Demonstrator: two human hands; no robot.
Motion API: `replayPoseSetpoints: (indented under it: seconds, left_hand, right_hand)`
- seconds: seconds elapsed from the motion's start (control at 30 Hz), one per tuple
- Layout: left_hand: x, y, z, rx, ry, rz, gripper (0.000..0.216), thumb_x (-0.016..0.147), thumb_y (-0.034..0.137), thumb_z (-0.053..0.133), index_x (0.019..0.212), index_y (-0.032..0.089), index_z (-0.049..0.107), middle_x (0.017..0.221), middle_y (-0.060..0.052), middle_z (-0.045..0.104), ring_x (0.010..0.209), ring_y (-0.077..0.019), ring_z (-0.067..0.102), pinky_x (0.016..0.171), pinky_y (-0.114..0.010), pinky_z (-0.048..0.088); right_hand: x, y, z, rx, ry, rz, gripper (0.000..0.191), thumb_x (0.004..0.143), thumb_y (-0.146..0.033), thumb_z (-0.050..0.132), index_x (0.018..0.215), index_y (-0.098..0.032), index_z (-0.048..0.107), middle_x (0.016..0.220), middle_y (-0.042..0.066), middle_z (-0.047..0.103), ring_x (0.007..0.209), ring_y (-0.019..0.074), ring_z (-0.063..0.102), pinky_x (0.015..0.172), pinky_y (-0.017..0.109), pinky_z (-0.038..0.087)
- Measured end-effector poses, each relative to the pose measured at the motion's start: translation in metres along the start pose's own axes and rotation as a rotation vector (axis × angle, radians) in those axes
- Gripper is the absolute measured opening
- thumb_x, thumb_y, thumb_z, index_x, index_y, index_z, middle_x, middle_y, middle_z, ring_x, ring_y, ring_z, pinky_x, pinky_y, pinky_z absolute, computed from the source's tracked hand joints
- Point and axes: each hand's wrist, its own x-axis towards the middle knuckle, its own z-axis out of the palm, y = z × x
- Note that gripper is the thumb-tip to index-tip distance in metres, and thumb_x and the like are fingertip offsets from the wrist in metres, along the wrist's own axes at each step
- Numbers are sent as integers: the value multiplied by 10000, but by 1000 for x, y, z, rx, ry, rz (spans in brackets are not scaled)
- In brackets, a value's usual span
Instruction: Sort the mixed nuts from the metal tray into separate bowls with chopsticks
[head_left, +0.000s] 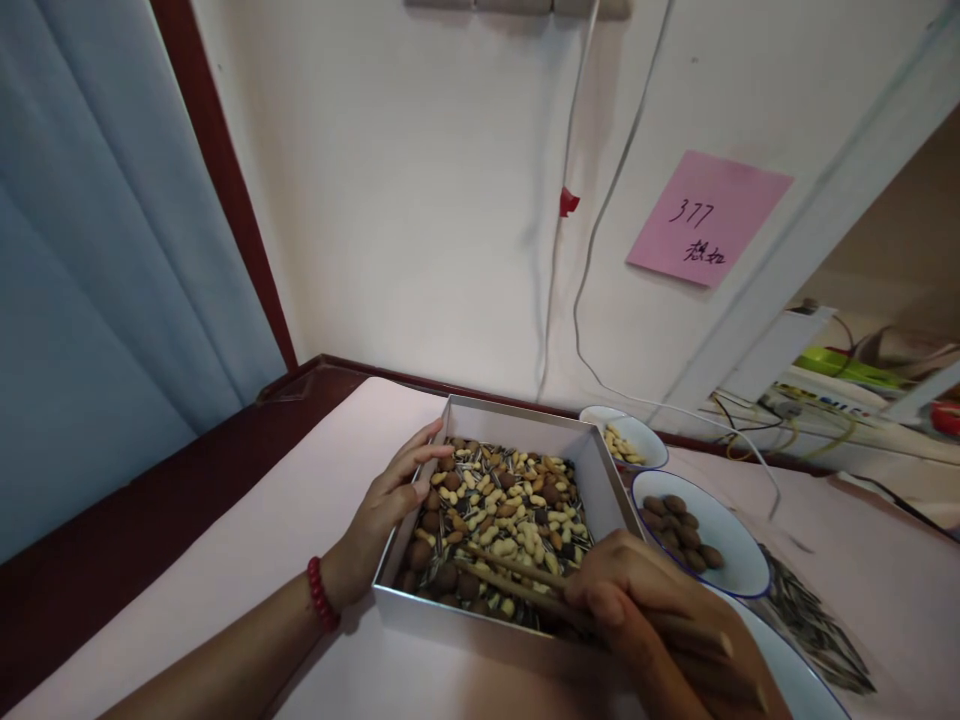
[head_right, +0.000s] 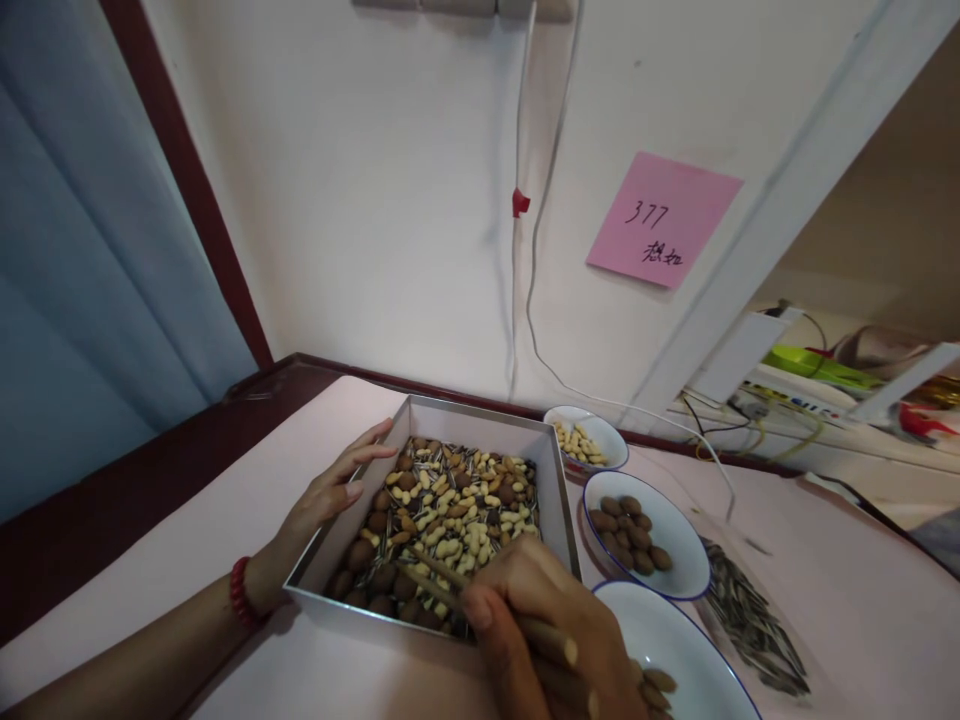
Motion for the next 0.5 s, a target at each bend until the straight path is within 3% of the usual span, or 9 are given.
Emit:
replayPoseSetpoints:
  seconds: [0.5]
  left_hand:
    - [0, 0, 0, 6, -21, 4, 346, 863, 342, 583, 1164, 311, 750, 1622, 8, 403, 1538, -330, 219, 1254, -520, 161]
  right_hand:
    - [0, 2, 13, 58, 87, 25, 365, 1060, -348, 419, 754, -202, 556, 728, -2, 583, 674, 115, 603, 615, 204, 458]
